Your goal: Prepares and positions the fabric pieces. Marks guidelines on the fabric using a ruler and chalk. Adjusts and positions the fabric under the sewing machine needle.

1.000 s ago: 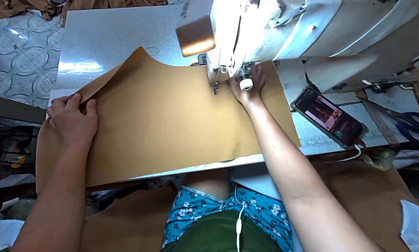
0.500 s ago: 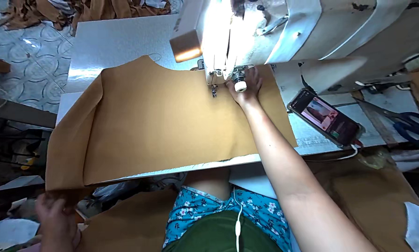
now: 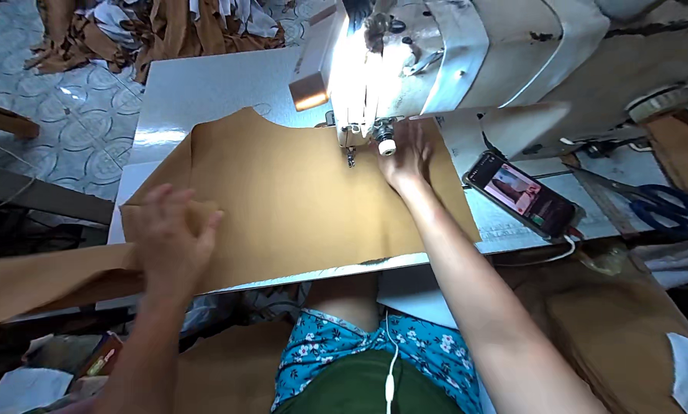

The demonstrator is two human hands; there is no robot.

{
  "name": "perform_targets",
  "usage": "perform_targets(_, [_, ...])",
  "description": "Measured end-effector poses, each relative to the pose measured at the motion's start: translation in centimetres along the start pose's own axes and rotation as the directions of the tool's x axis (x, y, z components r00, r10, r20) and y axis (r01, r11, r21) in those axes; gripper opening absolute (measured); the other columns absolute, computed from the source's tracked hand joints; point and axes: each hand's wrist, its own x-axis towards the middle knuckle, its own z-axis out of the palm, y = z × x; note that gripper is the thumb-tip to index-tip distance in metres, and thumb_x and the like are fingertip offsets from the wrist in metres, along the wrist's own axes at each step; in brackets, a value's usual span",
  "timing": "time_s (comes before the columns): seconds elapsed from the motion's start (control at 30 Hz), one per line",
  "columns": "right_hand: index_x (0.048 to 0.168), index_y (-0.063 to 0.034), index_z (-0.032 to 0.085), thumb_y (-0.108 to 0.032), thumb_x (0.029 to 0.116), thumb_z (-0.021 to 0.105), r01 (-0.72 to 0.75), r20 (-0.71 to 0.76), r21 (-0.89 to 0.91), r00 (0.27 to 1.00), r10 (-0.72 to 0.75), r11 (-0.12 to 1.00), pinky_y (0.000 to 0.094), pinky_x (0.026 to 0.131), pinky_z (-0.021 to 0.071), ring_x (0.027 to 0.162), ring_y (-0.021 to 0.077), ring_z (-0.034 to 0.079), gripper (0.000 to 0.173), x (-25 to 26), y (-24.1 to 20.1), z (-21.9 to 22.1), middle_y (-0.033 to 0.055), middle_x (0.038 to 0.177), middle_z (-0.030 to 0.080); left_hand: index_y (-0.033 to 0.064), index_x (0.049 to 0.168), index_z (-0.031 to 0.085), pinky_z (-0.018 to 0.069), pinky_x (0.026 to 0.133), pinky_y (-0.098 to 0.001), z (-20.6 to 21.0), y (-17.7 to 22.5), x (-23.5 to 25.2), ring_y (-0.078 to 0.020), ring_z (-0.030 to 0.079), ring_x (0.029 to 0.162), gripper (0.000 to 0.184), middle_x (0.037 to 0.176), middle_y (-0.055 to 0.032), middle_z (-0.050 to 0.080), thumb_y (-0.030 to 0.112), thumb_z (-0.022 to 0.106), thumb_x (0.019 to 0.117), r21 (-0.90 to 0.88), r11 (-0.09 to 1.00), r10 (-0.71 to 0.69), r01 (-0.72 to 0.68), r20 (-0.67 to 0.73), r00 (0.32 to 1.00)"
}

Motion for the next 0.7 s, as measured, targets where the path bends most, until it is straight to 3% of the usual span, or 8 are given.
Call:
perform_targets(0.13, [0.148,-0.0031,0.05,-0.034,0.1031,0.06,0.006,-0.168,-0.147,0.985,-0.031,0.989,0.0693,0.099,0.0408,0.134,0.048,0.049,0.055,-9.7,2.3,-4.4,0.0253,0.145,0.053,0.0034,0.146,0.054,0.0233,0.107,-0.081,4.4,0.7,-1.0,-0.0583,0.034,0.143,0.076,0.154,-0.0313,0.042,0.061,0.049,0.0967,-0.012,1.0,0.012,-0.011,0.073,0.997])
perform_targets(0.2, [0.141,-0.0011,0.057,-0.036,0.1006,0.063,-0.172,-0.263,-0.198,0.958,0.117,0.965,0.0721,0.089,0.0424,0.123,0.0547,0.053,0.054,-13.2,5.2,-4.9,0.0312,0.133,0.058,0.0024,0.144,0.056,0.0236,0.108,-0.08,5.2,0.1,-1.2,-0.0574,0.035,0.143,0.08,0.152,-0.0309,0.045,0.066,0.044,0.0963,-0.025,0.999,0.023,-0.021,0.075,0.997])
perform_targets(0.3, [0.127,0.0025,0.064,-0.027,0.0999,0.064,-0.328,-0.274,-0.127,0.919,0.285,0.936,0.0732,0.091,0.0392,0.121,0.0576,0.051,0.04,-14.6,7.2,-4.7,0.0344,0.128,0.057,0.0005,0.143,0.055,0.0224,0.109,-0.0797,5.3,-0.4,-1.2,-0.0577,0.036,0.142,0.079,0.152,-0.0318,0.045,0.064,0.045,0.0964,-0.043,0.999,0.031,-0.027,0.09,0.995])
perform_targets(0.37, [0.121,0.0048,0.065,-0.015,0.102,0.058,-0.277,-0.253,-0.01,0.93,0.266,0.961,0.0657,0.093,0.0456,0.117,0.0508,0.057,0.028,-13.7,5.5,-4.5,0.0318,0.123,0.06,0.0018,0.144,0.055,0.0233,0.109,-0.0792,5.3,-0.5,-1.2,-0.0566,0.037,0.142,0.08,0.152,-0.0303,0.045,0.065,0.044,0.0962,-0.032,0.999,0.028,-0.025,0.096,0.995])
perform_targets(0.43, [0.119,0.008,0.063,-0.008,0.1025,0.052,-0.051,-0.277,0.095,0.958,0.076,0.994,0.0516,0.095,0.0546,0.113,0.0394,0.065,0.026,-12.9,2.2,-3.4,0.0273,0.125,0.063,0.0025,0.143,0.056,0.0241,0.109,-0.0782,5.3,-0.6,-1.2,-0.0561,0.038,0.142,0.081,0.152,-0.0297,0.046,0.066,0.042,0.0961,-0.024,0.999,0.03,-0.028,0.093,0.995])
perform_targets(0.53, [0.105,0.0024,0.071,-0.002,0.0951,0.06,0.33,-0.232,0.227,0.932,-0.278,0.916,0.0521,0.104,0.0497,0.129,0.0374,0.058,0.016,-12.3,-3.7,0.1,0.0228,0.14,0.06,0.0004,0.142,0.056,0.0258,0.109,-0.077,5.3,-0.8,-1.1,-0.057,0.04,0.14,0.082,0.15,-0.0319,0.047,0.066,0.041,0.0962,-0.025,0.998,0.06,-0.058,0.079,0.995])
perform_targets(0.63, [0.12,-0.0121,0.073,-0.006,0.0935,0.065,0.433,0.057,0.213,0.889,-0.454,0.876,0.0729,0.11,0.0317,0.146,0.0402,0.042,0.029,-12.6,-6.8,3.1,0.0141,0.149,0.057,-0.0022,0.141,0.056,0.0266,0.111,-0.0745,5.2,-0.8,-1.0,-0.0573,0.041,0.139,0.08,0.149,-0.0336,0.047,0.063,0.041,0.0974,-0.02,0.996,0.085,-0.084,0.083,0.993])
perform_targets(0.7, [0.123,-0.0125,0.071,-0.005,0.0971,0.061,0.445,0.148,0.242,0.861,-0.486,0.862,0.0759,0.111,0.0266,0.148,0.0399,0.041,0.029,-13.0,-7.3,4.4,0.0134,0.149,0.057,-0.0042,0.14,0.056,0.0277,0.112,-0.0726,5.3,-0.8,-1.0,-0.0574,0.042,0.138,0.079,0.148,-0.035,0.047,0.061,0.042,0.098,-0.017,0.995,0.095,-0.094,0.083,0.992])
